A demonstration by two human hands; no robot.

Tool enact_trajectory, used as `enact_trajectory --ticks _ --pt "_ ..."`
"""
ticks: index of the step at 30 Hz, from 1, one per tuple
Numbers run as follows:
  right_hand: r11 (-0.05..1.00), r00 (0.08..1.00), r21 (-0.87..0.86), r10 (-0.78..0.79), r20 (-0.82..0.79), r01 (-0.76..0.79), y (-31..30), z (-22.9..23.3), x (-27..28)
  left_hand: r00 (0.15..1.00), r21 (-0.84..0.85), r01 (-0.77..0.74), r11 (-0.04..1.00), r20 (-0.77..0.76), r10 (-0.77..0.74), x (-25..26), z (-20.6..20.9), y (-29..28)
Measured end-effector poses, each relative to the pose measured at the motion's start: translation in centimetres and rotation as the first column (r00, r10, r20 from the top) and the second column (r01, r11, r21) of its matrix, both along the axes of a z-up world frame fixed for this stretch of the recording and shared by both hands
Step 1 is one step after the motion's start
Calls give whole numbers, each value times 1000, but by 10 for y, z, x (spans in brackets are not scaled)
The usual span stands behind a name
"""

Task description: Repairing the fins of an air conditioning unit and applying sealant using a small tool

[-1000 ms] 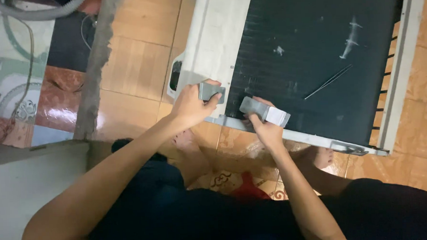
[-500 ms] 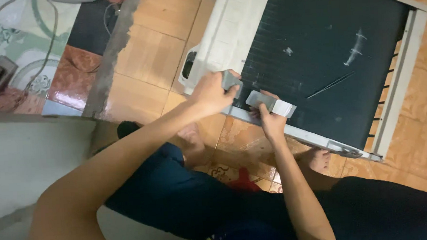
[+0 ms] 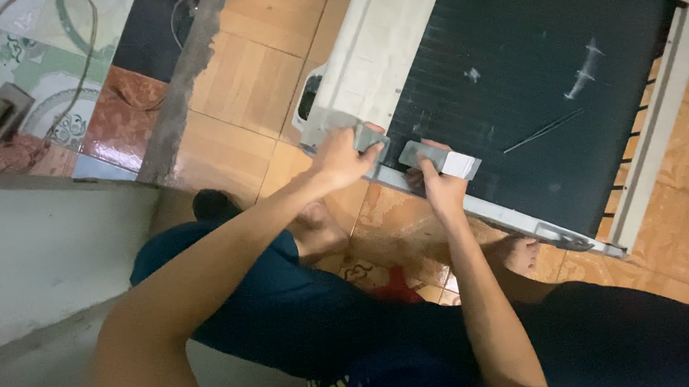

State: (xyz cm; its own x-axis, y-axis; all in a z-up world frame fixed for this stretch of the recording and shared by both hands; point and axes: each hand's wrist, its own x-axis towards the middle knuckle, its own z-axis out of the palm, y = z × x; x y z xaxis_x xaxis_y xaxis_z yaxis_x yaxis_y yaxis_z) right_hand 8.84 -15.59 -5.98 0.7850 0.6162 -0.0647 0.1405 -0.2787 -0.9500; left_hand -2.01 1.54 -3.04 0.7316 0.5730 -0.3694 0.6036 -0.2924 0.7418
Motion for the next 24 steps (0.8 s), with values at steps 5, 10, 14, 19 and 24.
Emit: enact_trajectory --ticks 5,10,14,19,24 --pt "1000 1000 -17 -13 -11 13 3 -5 -4 997 96 46 994 -60 -40 3 9 -6" --pt "999 1000 -43 -21 -5 21 -1 -15 -1 995 81 93 992 -40 -90 13 -5 1" --pt "999 992 33 0 -123 5 -1 -14 8 994 157 108 982 -38 -103 22 -3 3" --pt "1000 997 -16 22 71 -21 -6 -22 8 993 159 117 980 -11 -117 21 -8 2" --pt "999 999 39 -7 42 6 -6 -29 6 984 184 175 967 9 -180 20 -4 3"
